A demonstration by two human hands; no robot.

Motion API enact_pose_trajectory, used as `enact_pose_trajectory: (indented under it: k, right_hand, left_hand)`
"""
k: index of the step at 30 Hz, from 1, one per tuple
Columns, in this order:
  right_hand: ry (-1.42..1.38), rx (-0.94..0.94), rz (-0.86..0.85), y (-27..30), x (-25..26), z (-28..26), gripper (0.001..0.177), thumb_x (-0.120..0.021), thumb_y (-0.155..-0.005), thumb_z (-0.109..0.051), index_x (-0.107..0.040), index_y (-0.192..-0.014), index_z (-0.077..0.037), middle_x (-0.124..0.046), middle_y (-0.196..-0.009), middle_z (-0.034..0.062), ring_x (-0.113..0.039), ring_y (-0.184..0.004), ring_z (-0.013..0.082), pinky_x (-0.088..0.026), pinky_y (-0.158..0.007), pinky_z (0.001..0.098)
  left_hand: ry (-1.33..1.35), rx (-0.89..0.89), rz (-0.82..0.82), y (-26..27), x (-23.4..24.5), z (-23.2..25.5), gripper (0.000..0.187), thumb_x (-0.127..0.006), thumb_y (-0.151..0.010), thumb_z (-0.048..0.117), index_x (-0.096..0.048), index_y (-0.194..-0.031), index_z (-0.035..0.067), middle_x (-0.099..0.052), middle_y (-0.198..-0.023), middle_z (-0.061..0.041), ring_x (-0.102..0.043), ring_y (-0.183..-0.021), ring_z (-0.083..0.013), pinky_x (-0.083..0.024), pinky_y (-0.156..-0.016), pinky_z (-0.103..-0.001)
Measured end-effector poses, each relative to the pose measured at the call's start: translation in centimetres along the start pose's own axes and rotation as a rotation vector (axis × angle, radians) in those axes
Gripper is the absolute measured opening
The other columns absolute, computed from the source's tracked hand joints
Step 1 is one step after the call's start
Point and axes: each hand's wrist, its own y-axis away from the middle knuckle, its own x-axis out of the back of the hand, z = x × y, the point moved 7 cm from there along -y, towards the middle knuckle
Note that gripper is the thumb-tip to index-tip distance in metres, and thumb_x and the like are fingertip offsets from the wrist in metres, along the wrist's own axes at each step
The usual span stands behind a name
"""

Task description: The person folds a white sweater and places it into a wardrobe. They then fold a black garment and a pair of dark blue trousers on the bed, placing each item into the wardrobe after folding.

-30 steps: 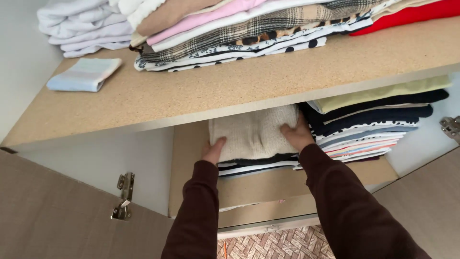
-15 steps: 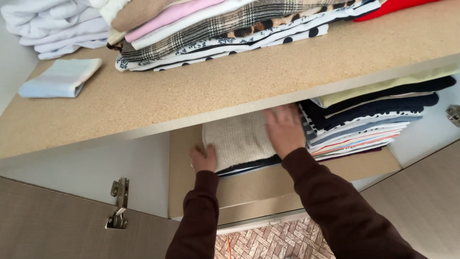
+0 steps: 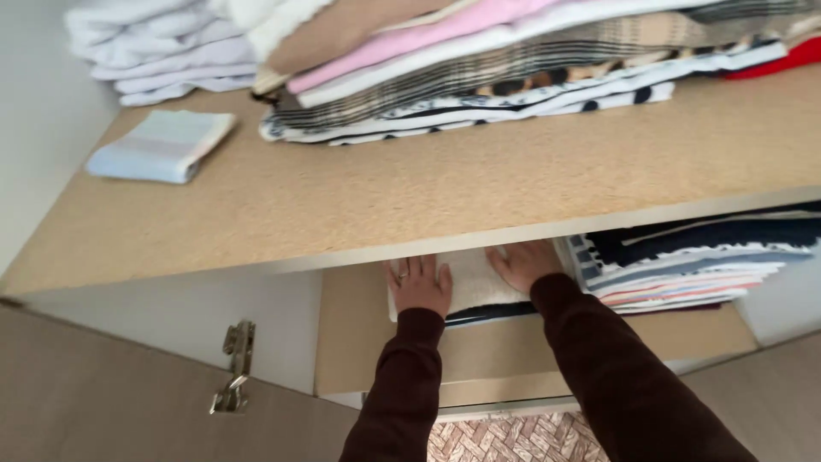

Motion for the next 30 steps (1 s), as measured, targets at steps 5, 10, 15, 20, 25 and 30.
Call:
enact_pose_trajectory:
  k: [5,10,15,20,25,30]
  right_hand:
    - [0.104,0.021,0.047,0.0,0.4,0.2,0.064,-0.027,-0.102,-0.063,-0.038,-0.157,-0.032,-0.036,-0.166,0.0068,-0.027,-0.154,0.0335,-0.012,-0.127,0.0538]
    - [0.183,0.025,-0.038,0.7,2.1,-0.7,0.068,-0.019,-0.102,-0.062,-0.029,-0.163,-0.034,-0.030,-0.170,0.0038,-0.019,-0.159,0.0289,-0.005,-0.132,0.0463]
    - [0.178,0.029,-0.024,1.5,1.2,-0.3,0.070,-0.006,-0.105,-0.067,-0.027,-0.164,-0.035,-0.024,-0.172,-0.0004,-0.014,-0.160,0.0257,0.000,-0.133,0.0428]
    - [0.193,0.219,0.497,5.4,5.3,-2.7,0.056,-0.029,-0.110,-0.043,-0.064,-0.147,-0.020,-0.057,-0.158,0.0048,-0.044,-0.153,0.0279,-0.019,-0.131,0.0405]
    - [0.284,0.288,0.570,8.9,6.1,-2.9,0.054,-0.041,-0.105,-0.042,-0.064,-0.149,-0.019,-0.062,-0.155,0.0048,-0.049,-0.151,0.0278,-0.021,-0.134,0.0441]
    - [0.496,0.238,0.533,12.1,6.8,-2.1,0.060,-0.037,-0.107,-0.051,-0.052,-0.161,-0.029,-0.056,-0.163,-0.0034,-0.040,-0.160,0.0222,-0.008,-0.139,0.0427]
  left_hand:
    - [0.203,-0.058,-0.055,4.0,3.9,-1.8,0.059,-0.011,-0.111,0.042,-0.015,-0.166,0.019,-0.014,-0.172,-0.008,-0.006,-0.158,-0.0253,0.010,-0.127,-0.051]
    - [0.248,-0.086,0.206,9.6,2.7,-6.4,0.055,-0.028,-0.111,0.032,-0.025,-0.162,0.013,-0.029,-0.164,-0.012,-0.020,-0.155,-0.0289,-0.009,-0.126,-0.048]
    - [0.415,-0.143,0.411,18.4,3.4,-7.5,0.041,-0.049,-0.100,0.014,-0.056,-0.140,0.006,-0.056,-0.140,-0.015,-0.047,-0.138,-0.0367,-0.034,-0.117,-0.047]
    - [0.557,-0.110,0.388,26.7,1.4,-8.0,0.039,-0.049,-0.085,-0.010,-0.069,-0.114,0.007,-0.069,-0.126,-0.016,-0.059,-0.124,-0.0343,-0.051,-0.106,-0.049]
    - [0.618,0.053,0.346,36.2,-7.1,-10.2,0.042,-0.045,-0.075,-0.010,-0.073,-0.097,0.012,-0.071,-0.109,-0.010,-0.065,-0.108,-0.0293,-0.059,-0.087,-0.044]
    - [0.609,0.259,0.156,46.1,-15.2,-12.0,0.042,-0.048,-0.074,-0.003,-0.073,-0.098,0.020,-0.073,-0.112,-0.001,-0.067,-0.107,-0.0256,-0.059,-0.084,-0.042]
